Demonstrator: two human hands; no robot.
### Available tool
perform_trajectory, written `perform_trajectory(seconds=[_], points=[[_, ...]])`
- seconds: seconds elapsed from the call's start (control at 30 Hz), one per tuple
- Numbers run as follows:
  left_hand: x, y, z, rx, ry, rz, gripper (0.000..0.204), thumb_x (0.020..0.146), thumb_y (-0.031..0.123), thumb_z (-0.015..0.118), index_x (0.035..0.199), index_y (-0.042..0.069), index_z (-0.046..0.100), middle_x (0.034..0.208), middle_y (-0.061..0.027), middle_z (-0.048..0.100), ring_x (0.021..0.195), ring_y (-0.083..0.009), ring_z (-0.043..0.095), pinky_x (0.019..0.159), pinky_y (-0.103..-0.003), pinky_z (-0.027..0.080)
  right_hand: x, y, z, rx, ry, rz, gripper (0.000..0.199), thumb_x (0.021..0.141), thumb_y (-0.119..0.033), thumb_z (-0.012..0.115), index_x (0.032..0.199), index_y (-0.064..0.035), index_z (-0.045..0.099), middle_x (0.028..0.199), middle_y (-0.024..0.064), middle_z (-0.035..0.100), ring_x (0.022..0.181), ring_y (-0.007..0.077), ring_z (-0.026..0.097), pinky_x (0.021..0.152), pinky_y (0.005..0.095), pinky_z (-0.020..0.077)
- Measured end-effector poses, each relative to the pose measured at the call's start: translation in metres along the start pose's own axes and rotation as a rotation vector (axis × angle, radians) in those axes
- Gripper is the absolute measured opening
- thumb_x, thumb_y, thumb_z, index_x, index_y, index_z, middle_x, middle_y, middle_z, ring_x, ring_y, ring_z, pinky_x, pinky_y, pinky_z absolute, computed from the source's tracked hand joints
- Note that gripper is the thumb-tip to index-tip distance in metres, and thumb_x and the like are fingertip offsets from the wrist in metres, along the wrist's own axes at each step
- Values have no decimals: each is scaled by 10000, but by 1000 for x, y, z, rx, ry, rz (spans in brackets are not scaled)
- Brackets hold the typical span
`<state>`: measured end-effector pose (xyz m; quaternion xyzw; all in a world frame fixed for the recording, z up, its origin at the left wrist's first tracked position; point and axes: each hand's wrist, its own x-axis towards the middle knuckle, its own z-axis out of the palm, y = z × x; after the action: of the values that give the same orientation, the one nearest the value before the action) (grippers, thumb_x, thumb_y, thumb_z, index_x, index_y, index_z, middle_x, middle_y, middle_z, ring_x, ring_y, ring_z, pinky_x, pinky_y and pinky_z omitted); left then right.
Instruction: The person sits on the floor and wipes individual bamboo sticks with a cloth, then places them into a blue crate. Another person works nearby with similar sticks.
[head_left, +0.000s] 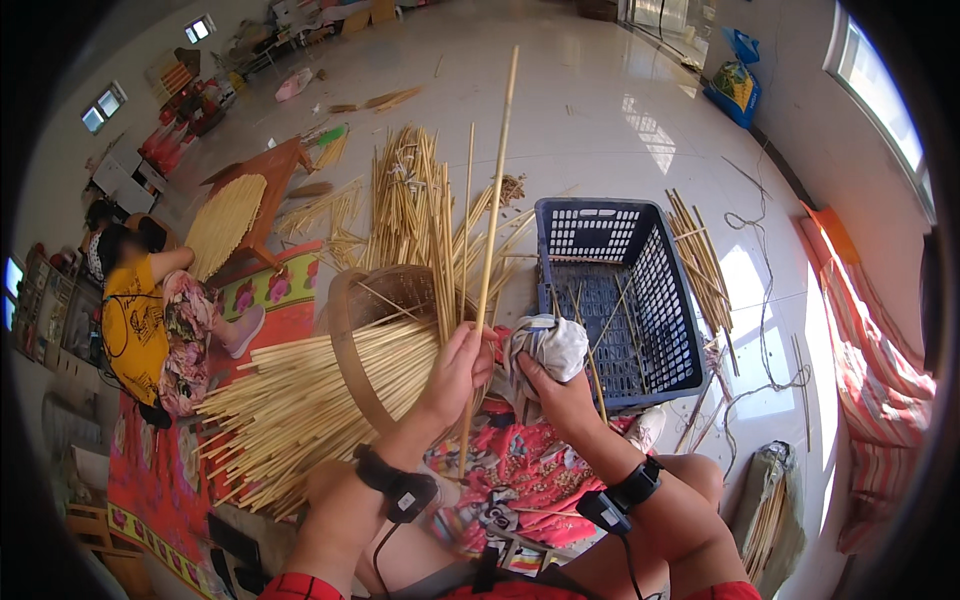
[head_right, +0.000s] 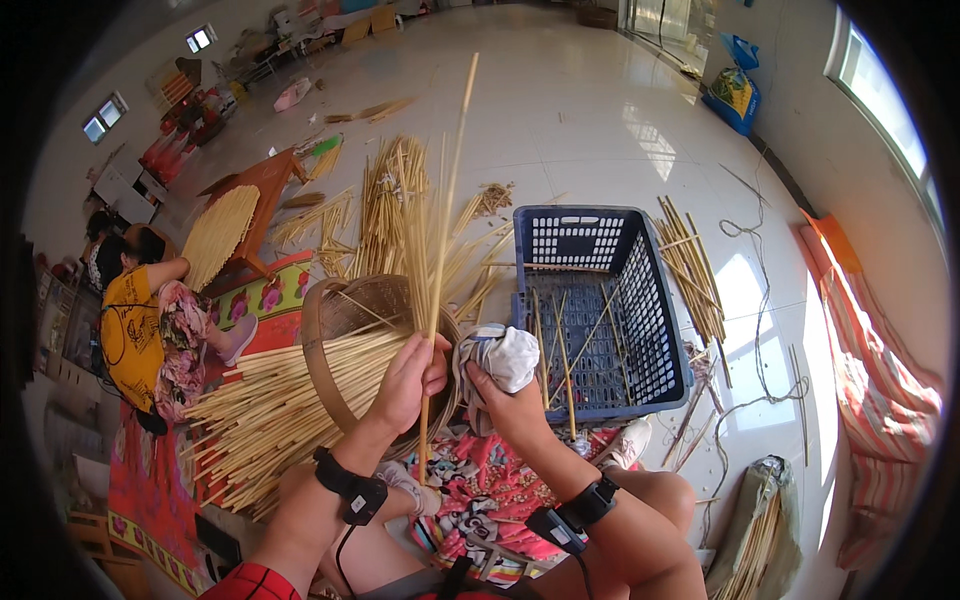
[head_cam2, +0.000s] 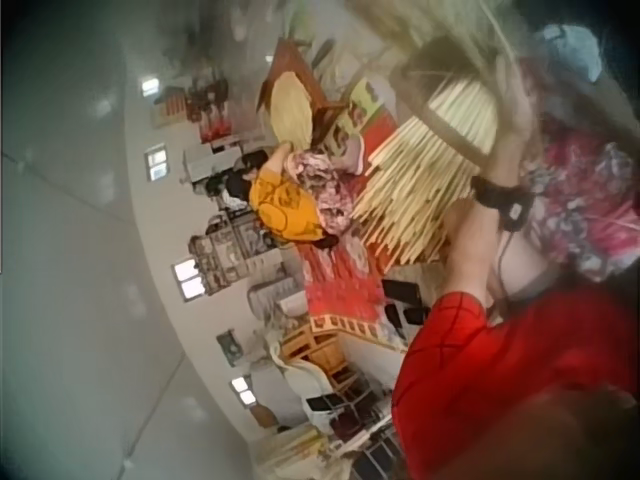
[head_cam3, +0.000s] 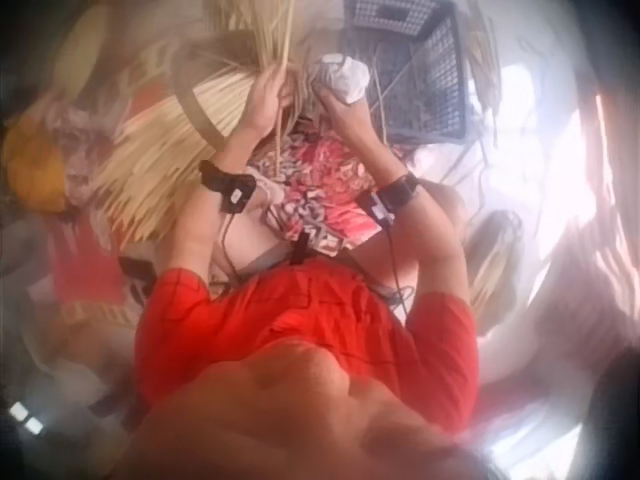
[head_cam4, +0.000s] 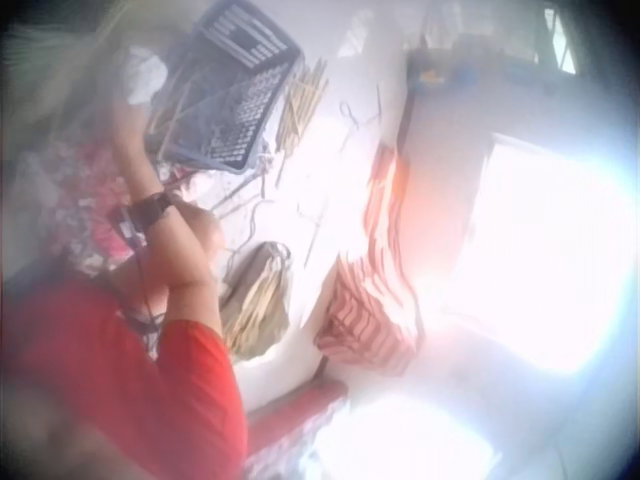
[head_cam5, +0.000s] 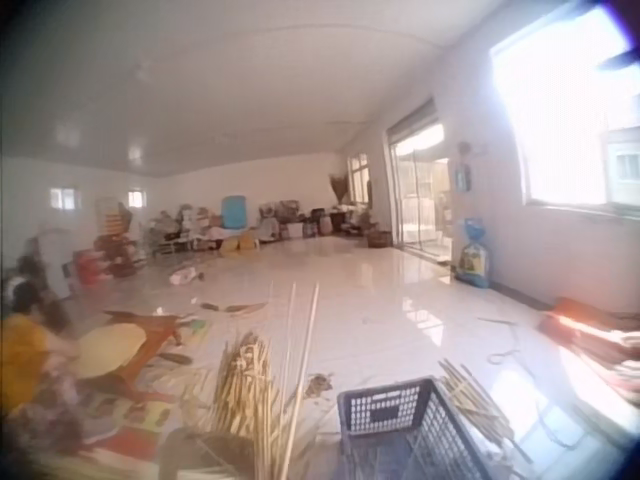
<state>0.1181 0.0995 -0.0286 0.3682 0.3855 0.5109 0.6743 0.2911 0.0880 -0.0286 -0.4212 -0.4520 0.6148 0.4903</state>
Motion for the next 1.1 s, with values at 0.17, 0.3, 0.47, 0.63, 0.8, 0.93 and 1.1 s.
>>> perform_trajectory(seconds=[0.17, 0.3, 0.47, 0.63, 0.8, 0.93, 1.1], points=[[-14, -25, 27, 791, -36, 46, 257, 987, 152, 417, 1194, 20, 492, 951, -214, 622, 901, -348, 636, 773, -380, 481, 0, 0, 2, -30, 49, -84, 357, 897, -156, 653, 1207, -13, 547, 1096, 60, 619, 997, 146, 569, 878, 281, 446], [-21, -35, 21, 881, -154, -6, 212, 971, 163, 467, 1123, 23, 513, 812, -195, 593, 733, -344, 600, 675, -374, 463, 21, -16, -22, 262, 283, 10, 297, 895, -99, 644, 1169, -14, 566, 1077, 28, 617, 946, 123, 576, 816, 255, 458], [-30, -32, 12, 795, -297, -113, 173, 984, 165, 472, 1084, 36, 527, 713, -86, 502, 639, -141, 491, 614, -303, 433, 48, -61, -80, 408, 536, -184, 267, 910, -126, 630, 1151, -37, 562, 1041, 43, 628, 905, 154, 619, 770, 311, 525], [-33, -17, 7, 870, -351, -158, 143, 965, 166, 526, 1034, 45, 557, 703, -44, 525, 642, -90, 471, 611, -270, 434, 50, -90, -137, 485, 637, -343, 252, 919, -163, 631, 1135, -51, 565, 1031, 60, 630, 864, 173, 645, 753, 330, 550], [-29, -25, -10, 885, -331, -81, 143, 950, 152, 548, 1041, 42, 551, 676, -40, 519, 627, -94, 470, 596, -281, 432, 52, -92, -166, 491, 714, -405, 250, 930, -196, 615, 1122, -48, 555, 994, 61, 638, 846, 198, 656, 724, 359, 568], [-27, -20, 10, 919, -284, 3, 153, 947, 145, 552, 1055, 36, 542, 676, -69, 518, 629, -110, 479, 603, -283, 434, 47, -84, -136, 481, 613, -275, 289, 917, -195, 640, 1153, -58, 545, 1029, 45, 623, 886, 170, 637, 744, 328, 547], [-22, -28, 24, 867, -194, 83, 165, 944, 136, 553, 1065, 24, 541, 675, -106, 519, 629, -126, 488, 606, -287, 438, 36, -34, -57, 373, 428, -121, 312, 903, -149, 649, 1180, -38, 557, 1074, 24, 609, 946, 123, 571, 818, 274, 466]])
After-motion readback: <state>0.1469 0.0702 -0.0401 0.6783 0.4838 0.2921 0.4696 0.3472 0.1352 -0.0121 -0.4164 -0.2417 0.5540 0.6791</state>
